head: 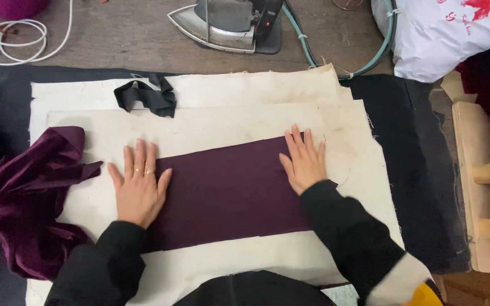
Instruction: Arranging and aligning cut fabric pieces on a workspace, then retrieving more pieces from a cabinet.
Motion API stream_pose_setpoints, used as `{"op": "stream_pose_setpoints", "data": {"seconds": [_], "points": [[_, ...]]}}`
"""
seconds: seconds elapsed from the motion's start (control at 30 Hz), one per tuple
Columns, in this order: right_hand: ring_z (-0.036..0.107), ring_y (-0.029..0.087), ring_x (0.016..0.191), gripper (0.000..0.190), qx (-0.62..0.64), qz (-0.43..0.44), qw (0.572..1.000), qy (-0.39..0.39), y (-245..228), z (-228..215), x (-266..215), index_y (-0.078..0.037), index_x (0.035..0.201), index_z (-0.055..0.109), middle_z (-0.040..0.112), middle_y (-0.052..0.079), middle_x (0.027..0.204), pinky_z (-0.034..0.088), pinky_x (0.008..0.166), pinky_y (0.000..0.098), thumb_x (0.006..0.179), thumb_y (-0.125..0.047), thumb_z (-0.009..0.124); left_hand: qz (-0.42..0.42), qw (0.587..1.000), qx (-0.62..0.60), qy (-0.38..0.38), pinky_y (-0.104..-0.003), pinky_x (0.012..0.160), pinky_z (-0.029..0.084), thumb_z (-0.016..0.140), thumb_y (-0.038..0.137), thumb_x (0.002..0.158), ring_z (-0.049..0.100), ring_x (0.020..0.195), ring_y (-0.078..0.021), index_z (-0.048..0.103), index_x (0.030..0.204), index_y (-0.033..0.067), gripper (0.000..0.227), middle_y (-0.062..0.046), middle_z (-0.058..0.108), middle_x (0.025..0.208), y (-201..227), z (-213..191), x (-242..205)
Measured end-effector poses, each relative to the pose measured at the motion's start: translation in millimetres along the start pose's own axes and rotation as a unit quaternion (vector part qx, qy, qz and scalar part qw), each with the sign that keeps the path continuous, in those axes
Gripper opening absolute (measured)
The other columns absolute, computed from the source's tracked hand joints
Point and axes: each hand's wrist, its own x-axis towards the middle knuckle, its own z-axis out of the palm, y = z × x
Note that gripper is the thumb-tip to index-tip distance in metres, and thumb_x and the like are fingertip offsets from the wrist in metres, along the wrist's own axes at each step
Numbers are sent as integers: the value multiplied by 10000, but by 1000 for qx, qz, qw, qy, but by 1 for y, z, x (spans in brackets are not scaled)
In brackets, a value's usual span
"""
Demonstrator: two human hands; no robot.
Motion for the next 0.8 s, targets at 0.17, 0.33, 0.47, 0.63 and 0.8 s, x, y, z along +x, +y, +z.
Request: {"op": "stream_pose_setpoints", "data": {"seconds": [0.17,0.33,0.47,0.63,0.8], "points": [[136,348,1456,633,-46,-103,993,33,-52,-2,-77,-130,1520,220,156,81,1603,146,1101,627,980,-422,374,119,991,38,53,-631,1132,155,352,521,939,204,1467,-302,256,1526,175,689,-64,234,1597,41,-9,-42],[139,277,1475,670,-94,-114,987,60,-8,29,-112,-190,1537,203,153,3,1613,114,1127,563,959,-473,388,156,980,72,101,-615,1144,180,363,558,886,202,1482,-256,244,1528,206,742,-25,202,1615,36,-1,-64],[236,338,1433,647,-158,66,985,28,76,45,-111,-171,1504,271,212,90,1594,287,1026,627,917,-401,416,78,994,39,61,-630,1105,183,339,553,895,192,1476,-304,242,1530,211,728,-42,198,1617,6,-1,-66],[188,307,1460,567,172,192,959,122,103,2,-118,-58,1490,295,267,131,1565,108,1125,584,1004,-349,257,45,997,11,62,-650,1114,134,307,534,909,125,1494,-290,200,1539,205,719,-29,142,1631,-9,4,-72],[485,249,1075,203,211,129,962,112,90,-12,-107,-153,1047,694,588,54,1055,413,938,375,912,-236,568,28,999,-13,43,-655,1110,94,307,527,920,97,1491,-301,211,1530,188,704,-45,126,1627,3,2,-73]]}}
